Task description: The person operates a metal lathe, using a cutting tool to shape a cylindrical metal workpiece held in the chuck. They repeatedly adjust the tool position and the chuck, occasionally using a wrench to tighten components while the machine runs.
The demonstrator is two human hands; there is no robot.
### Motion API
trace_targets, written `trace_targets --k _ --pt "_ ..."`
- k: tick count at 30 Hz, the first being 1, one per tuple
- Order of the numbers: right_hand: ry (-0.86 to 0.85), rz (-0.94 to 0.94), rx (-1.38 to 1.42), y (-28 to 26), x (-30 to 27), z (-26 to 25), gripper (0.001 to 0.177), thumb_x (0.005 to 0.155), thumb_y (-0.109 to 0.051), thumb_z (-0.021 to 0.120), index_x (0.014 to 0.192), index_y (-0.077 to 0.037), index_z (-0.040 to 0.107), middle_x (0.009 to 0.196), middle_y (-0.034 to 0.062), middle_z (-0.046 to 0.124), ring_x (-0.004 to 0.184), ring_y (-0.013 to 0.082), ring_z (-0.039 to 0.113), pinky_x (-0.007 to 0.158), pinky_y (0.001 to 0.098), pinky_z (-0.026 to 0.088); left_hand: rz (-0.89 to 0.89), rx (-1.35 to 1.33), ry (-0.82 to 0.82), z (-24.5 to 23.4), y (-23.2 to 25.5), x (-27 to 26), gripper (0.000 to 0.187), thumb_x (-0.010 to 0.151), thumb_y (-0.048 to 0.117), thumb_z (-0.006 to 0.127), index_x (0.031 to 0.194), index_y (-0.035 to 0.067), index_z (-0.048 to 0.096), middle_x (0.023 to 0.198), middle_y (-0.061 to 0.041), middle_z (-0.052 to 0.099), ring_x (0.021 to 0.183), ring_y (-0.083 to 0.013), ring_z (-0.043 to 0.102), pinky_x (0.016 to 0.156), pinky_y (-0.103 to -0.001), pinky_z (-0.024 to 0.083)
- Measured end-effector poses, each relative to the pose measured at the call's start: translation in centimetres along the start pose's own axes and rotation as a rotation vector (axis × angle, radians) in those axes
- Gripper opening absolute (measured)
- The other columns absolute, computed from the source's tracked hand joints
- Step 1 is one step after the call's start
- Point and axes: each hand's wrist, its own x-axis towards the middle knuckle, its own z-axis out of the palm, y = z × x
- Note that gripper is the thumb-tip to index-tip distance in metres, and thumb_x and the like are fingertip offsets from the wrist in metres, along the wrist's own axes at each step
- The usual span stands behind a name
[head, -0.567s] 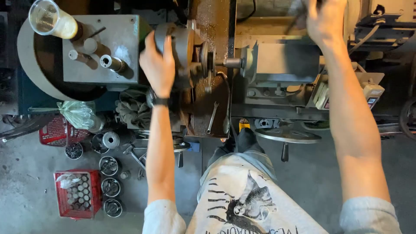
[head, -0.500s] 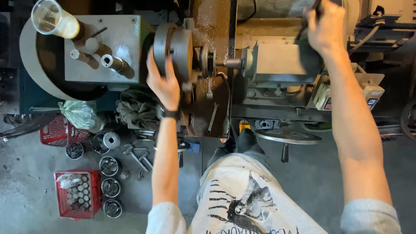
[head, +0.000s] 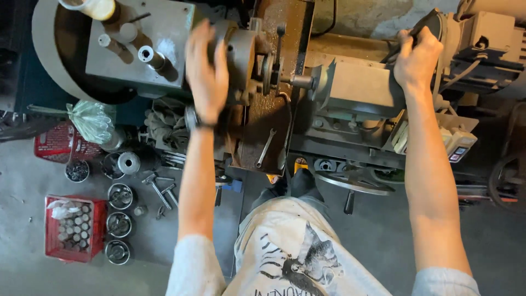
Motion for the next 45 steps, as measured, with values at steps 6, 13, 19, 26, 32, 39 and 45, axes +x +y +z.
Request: trace_targets --k 6,13,19,26,32,39,45 --pt "0.018 -0.007 0.007 2.6 -0.6 0.6 0.012 0.097 0.002 0.055 0.089 0.005 0.063 0.087 0.0136 0.068 0.082 0.0203 0.064 0.063 0.0338 0.05 -0.254 0.187 -0.328 2.4 -2.8 2.5 0.049 0.092 0.042 0.048 0.116 -0.001 0.049 0.088 -0.013 0.057 0.075 -0.0288 0.049 0.058 -0.041 0.039" --pt "-0.019 -0.005 0.009 3.2 -0.4 0.8 0.013 0.096 0.004 0.052 0.09 0.006 0.064 0.09 0.0158 0.069 0.083 0.0229 0.066 0.065 0.0338 0.049 -0.245 -0.024 0.182 1.1 -1.4 -12.0 0.04 0.097 0.017 0.05 0.133 0.007 0.035 0.127 -0.02 0.048 0.116 -0.0378 0.051 0.096 -0.041 0.043" --pt "-0.064 -0.014 -0.011 1.3 -0.2 0.1 0.018 0.1 0.001 0.05 0.096 0.008 0.067 0.09 0.0185 0.067 0.076 0.0284 0.063 0.057 0.0396 0.045 -0.621 0.368 0.327 -7.1 0.8 -23.0 0.024 0.086 0.003 0.046 0.108 -0.001 0.055 0.11 -0.016 0.057 0.103 -0.0315 0.052 0.09 -0.041 0.039" --pt "-0.074 0.009 0.02 1.1 -0.4 0.0 0.017 0.099 0.006 0.047 0.097 0.008 0.063 0.093 0.0194 0.066 0.081 0.0308 0.062 0.064 0.0414 0.047 -1.063 0.403 0.04 -7.7 -10.8 -34.6 0.074 0.091 0.043 0.041 0.135 -0.012 0.018 0.138 -0.034 0.019 0.13 -0.0456 0.019 0.104 -0.05 0.023" --pt "-0.023 0.066 0.011 1.5 -0.8 0.3 0.014 0.103 -0.001 0.055 0.091 0.004 0.062 0.083 0.0123 0.063 0.074 0.0184 0.055 0.057 0.0359 0.04 -0.683 0.588 0.17 -10.2 -9.1 -26.9 0.038 0.095 0.019 0.042 0.12 -0.011 0.045 0.128 -0.031 0.041 0.121 -0.0426 0.039 0.1 -0.05 0.031" --pt "-0.019 0.078 -0.062 0.9 -0.5 0.2 0.019 0.104 -0.002 0.057 0.086 0.004 0.057 0.079 0.015 0.061 0.067 0.0235 0.056 0.052 0.0385 0.041 0.008 0.113 0.041 -3.7 3.6 -2.7 0.023 0.096 0.014 0.045 0.112 0.001 0.052 0.118 -0.017 0.052 0.111 -0.0293 0.052 0.096 -0.04 0.045" --pt "0.006 0.075 -0.058 1.9 -0.8 0.2 0.021 0.102 -0.003 0.057 0.082 0.002 0.055 0.076 0.0118 0.06 0.069 0.0189 0.056 0.051 0.0366 0.039 -0.417 0.437 -0.717 7.0 -7.8 6.8 0.042 0.088 0.037 0.044 0.101 -0.002 0.054 0.099 -0.025 0.055 0.081 -0.0418 0.055 0.063 -0.049 0.045"
